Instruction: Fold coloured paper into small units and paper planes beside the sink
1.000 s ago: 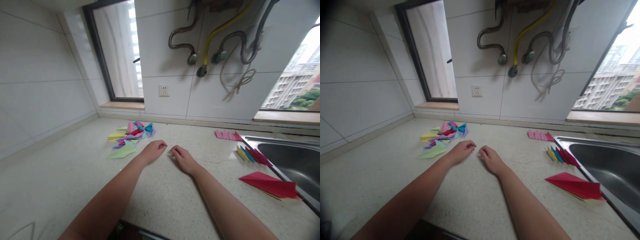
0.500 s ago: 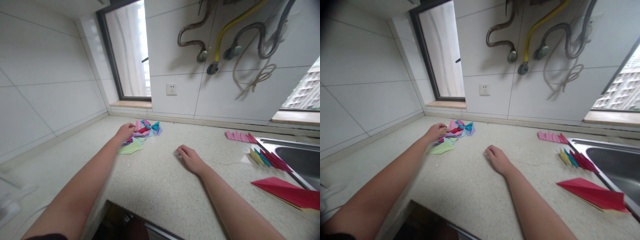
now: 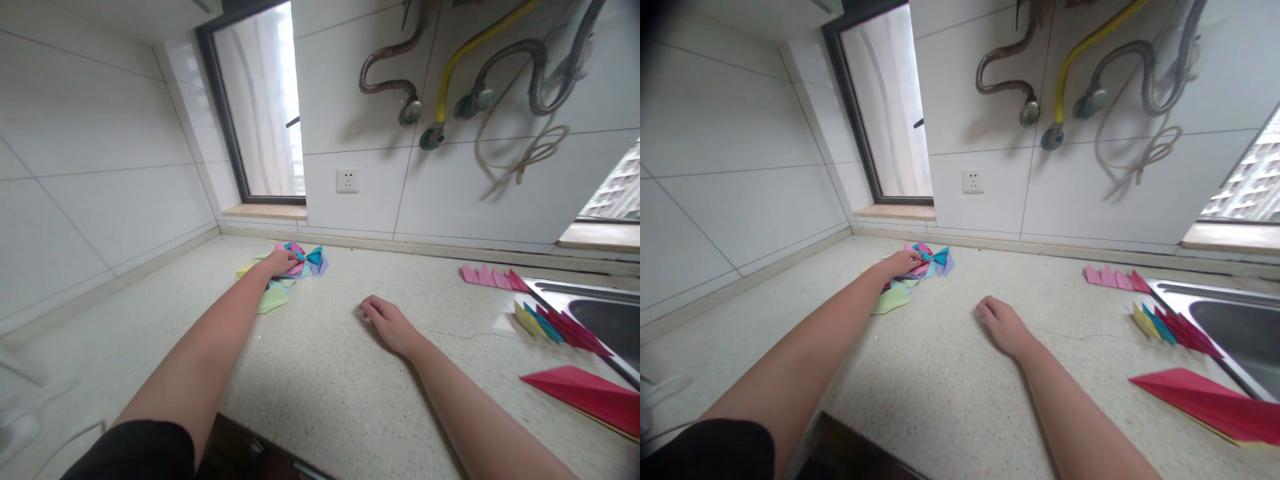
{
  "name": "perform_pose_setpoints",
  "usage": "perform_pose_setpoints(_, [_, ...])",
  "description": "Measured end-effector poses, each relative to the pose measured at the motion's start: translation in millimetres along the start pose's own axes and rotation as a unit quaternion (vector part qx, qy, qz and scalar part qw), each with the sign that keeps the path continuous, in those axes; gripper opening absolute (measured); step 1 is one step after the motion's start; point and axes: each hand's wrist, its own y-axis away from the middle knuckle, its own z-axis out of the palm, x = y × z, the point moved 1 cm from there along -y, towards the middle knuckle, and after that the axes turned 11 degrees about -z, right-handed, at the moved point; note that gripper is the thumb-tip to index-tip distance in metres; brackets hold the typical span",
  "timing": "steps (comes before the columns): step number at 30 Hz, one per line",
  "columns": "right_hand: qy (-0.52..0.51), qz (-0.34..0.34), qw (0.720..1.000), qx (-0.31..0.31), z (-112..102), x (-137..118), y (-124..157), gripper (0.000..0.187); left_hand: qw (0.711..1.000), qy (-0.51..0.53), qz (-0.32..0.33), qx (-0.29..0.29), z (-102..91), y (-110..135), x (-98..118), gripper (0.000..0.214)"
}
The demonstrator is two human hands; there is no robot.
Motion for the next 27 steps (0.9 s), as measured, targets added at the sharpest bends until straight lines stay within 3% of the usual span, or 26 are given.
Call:
perform_pose_setpoints(4, [0.004, 0.002, 1.000, 0.001, 1, 0, 0, 0.032, 0.998, -0.053, -0.012, -0.024, 4.7, -2, -7, 0.028])
perform_pose_setpoints(17, [0.016, 0.002, 1.000, -0.001, 0, -2, 0, 0.029, 0.997, -0.068, 0.020, -0.004, 8.3, 8, -5, 0.039])
perform_pose_setpoints(22, [0.015, -0.002, 1.000, -0.004, -1, -3, 1, 0.029, 0.997, -0.079, 0.013, -0.019, 11.4, 8, -3, 0.028])
perform_pose_setpoints(27, [0.013, -0.002, 1.000, -0.001, 0, -2, 1, 0.029, 0.997, -0.076, 0.005, -0.002, 10.5, 10, 4, 0.030])
